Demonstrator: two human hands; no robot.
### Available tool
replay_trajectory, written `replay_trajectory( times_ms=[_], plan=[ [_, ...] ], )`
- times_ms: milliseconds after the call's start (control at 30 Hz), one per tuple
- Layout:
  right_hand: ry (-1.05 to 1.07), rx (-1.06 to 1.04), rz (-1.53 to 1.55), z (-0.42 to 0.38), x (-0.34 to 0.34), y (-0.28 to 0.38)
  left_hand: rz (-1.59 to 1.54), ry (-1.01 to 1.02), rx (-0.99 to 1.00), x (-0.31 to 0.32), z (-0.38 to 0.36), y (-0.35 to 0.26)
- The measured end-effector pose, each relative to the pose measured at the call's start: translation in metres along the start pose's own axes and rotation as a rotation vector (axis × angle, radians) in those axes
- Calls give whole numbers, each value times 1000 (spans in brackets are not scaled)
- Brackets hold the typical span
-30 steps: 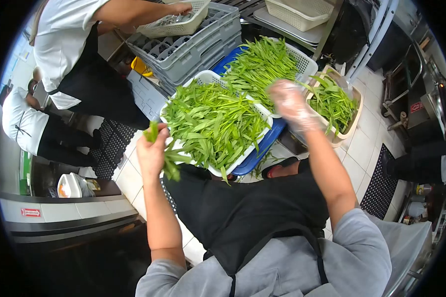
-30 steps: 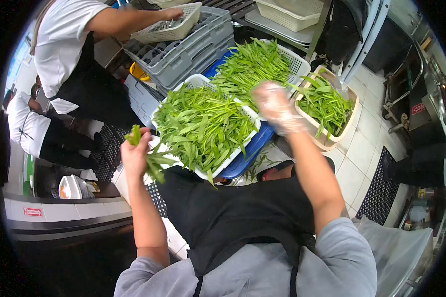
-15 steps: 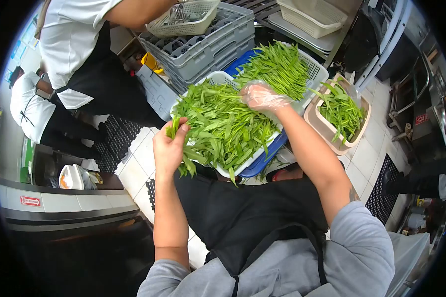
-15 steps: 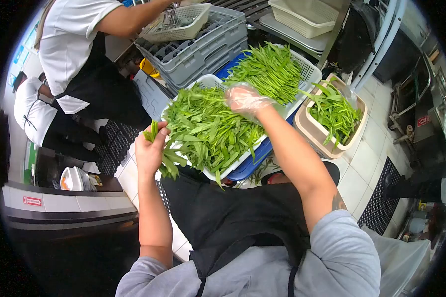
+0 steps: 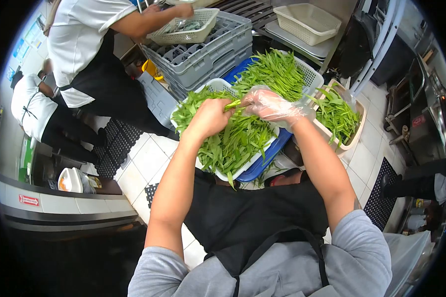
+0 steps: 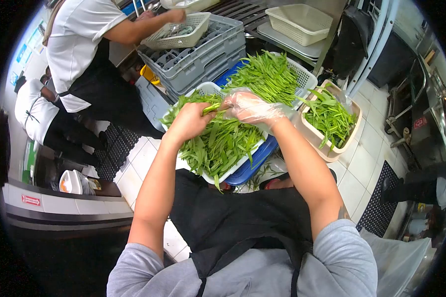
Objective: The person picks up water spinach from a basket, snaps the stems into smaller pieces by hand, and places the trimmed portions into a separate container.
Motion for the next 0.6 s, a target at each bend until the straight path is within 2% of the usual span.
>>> replay_trajectory(
  times_ms=[33, 133, 233, 333, 400, 433, 500, 533, 567, 600],
  plan=[
    [-14, 38, -12, -4, -3, 0, -48, -65, -7, -3, -2, 2],
    [-67, -12, -33, -10, -4, 2, -58, -52, -2, 2, -7, -2],
    [-121, -98, 46, -10, 5, -2, 87, -156, 105, 9, -7, -14],
    [-191, -126, -33, -13, 7, 4, 370, -127, 163, 16, -4, -17],
    [-162, -62, -208, -10, 20, -1, 476, -58, 90, 26, -1, -11],
    [-190, 65, -300, -15, 19, -4, 522, -20, 64, 33, -1, -12],
    [-254, 284, -503, -26, 16, -30, 436, -84, -57, 16, -12, -7],
    [-338, 199, -436, -38, 5, -35, 404, -121, -134, -1, -20, -3],
    [-420, 102, -377, -53, -12, -40, 309, -232, -149, -26, -35, -9],
    [-489, -1, -308, -70, -25, -43, 198, -347, -162, -39, -49, 11]
  ],
)
Point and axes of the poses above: each hand's wrist, its own z-axis towards the middle knuckle, its own x-axis out of the palm, y = z × x, the point moved 10 cm from there along z, towards the middle knuckle, and after that the axes turned 2 degrees about z, right-handed, at the moved point
